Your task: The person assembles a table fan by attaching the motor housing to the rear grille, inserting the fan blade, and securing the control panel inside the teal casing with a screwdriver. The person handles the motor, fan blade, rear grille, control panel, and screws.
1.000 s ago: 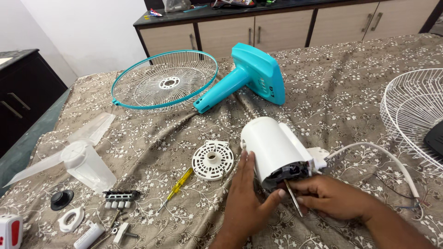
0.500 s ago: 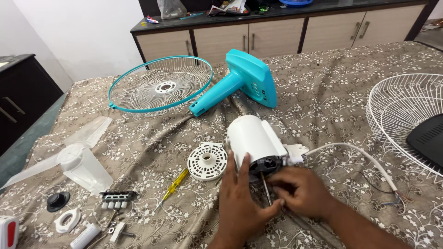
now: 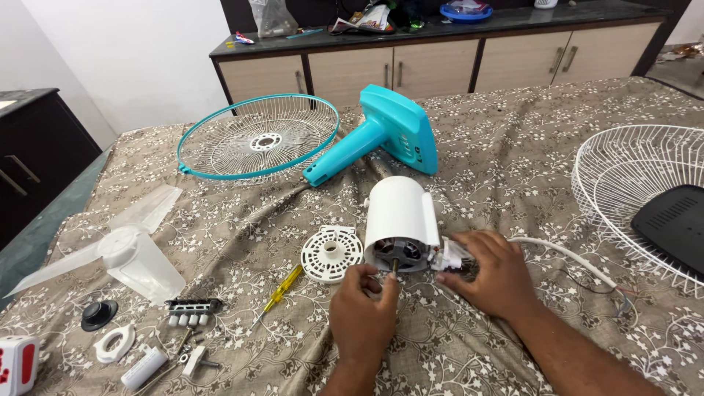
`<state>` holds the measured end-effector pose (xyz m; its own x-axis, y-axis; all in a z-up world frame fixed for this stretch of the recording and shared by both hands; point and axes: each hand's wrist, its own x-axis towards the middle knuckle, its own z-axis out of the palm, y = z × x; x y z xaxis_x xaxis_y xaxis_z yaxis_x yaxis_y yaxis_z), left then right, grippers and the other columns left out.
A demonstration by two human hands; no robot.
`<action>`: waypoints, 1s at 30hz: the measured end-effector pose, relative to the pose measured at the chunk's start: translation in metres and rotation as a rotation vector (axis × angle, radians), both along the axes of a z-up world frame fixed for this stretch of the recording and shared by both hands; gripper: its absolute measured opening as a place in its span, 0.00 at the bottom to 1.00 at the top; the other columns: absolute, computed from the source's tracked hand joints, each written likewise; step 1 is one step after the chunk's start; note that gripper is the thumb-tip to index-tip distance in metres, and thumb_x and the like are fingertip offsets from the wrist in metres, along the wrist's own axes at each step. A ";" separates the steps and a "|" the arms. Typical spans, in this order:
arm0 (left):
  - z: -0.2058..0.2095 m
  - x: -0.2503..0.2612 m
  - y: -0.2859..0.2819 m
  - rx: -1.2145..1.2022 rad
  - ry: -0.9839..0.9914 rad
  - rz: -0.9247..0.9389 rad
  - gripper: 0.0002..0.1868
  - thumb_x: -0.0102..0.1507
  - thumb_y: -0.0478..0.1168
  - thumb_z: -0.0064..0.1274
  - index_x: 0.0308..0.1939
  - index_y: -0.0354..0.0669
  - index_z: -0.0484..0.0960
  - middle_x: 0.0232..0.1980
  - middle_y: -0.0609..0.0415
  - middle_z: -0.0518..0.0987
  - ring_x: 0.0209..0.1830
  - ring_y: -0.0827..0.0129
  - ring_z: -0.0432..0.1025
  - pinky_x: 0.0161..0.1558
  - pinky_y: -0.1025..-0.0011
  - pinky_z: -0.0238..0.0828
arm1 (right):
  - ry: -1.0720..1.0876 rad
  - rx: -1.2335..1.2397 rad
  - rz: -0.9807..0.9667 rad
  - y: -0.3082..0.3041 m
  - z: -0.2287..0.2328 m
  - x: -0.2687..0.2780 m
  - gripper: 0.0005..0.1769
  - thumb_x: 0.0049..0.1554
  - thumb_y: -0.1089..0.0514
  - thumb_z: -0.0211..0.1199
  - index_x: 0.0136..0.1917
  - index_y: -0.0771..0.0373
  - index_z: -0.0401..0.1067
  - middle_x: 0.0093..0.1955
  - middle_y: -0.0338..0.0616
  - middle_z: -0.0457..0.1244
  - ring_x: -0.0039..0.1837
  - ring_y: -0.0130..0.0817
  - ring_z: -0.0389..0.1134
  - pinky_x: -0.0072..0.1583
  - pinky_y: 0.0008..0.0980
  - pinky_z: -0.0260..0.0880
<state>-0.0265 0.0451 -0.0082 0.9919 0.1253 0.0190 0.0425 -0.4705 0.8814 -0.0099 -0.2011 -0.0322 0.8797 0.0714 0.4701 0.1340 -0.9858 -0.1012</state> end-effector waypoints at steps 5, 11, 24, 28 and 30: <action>-0.008 0.003 0.001 0.096 -0.306 -0.150 0.16 0.63 0.52 0.56 0.29 0.45 0.84 0.23 0.63 0.79 0.19 0.71 0.73 0.39 0.66 0.63 | 0.120 -0.002 -0.110 0.003 0.001 0.000 0.51 0.46 0.16 0.57 0.70 0.51 0.67 0.70 0.46 0.63 0.74 0.41 0.60 0.73 0.51 0.51; -0.019 0.006 0.000 0.083 -0.268 -0.258 0.18 0.64 0.47 0.50 0.23 0.42 0.78 0.16 0.55 0.74 0.13 0.66 0.65 0.23 0.62 0.63 | 0.247 -0.047 -0.146 0.008 0.008 0.003 0.50 0.49 0.17 0.53 0.72 0.51 0.66 0.70 0.46 0.63 0.73 0.41 0.60 0.70 0.53 0.50; -0.017 0.004 0.001 0.091 -0.187 -0.377 0.14 0.50 0.48 0.57 0.21 0.40 0.83 0.19 0.49 0.79 0.17 0.61 0.73 0.25 0.63 0.72 | -0.010 0.308 0.105 -0.009 -0.001 0.003 0.49 0.34 0.28 0.75 0.62 0.54 0.71 0.67 0.46 0.61 0.74 0.48 0.55 0.73 0.52 0.51; -0.012 0.002 -0.002 0.121 -0.184 -0.380 0.13 0.51 0.47 0.55 0.23 0.41 0.83 0.19 0.50 0.79 0.17 0.60 0.74 0.27 0.62 0.73 | 0.072 0.396 0.084 -0.010 0.004 0.003 0.48 0.31 0.34 0.80 0.62 0.53 0.71 0.68 0.43 0.62 0.75 0.45 0.58 0.74 0.50 0.56; -0.008 0.000 -0.001 0.113 -0.215 -0.393 0.13 0.51 0.47 0.55 0.24 0.41 0.83 0.19 0.50 0.79 0.17 0.60 0.74 0.27 0.62 0.73 | 0.150 0.434 0.041 -0.011 0.007 0.004 0.50 0.30 0.34 0.81 0.63 0.53 0.71 0.70 0.44 0.59 0.75 0.46 0.56 0.72 0.51 0.56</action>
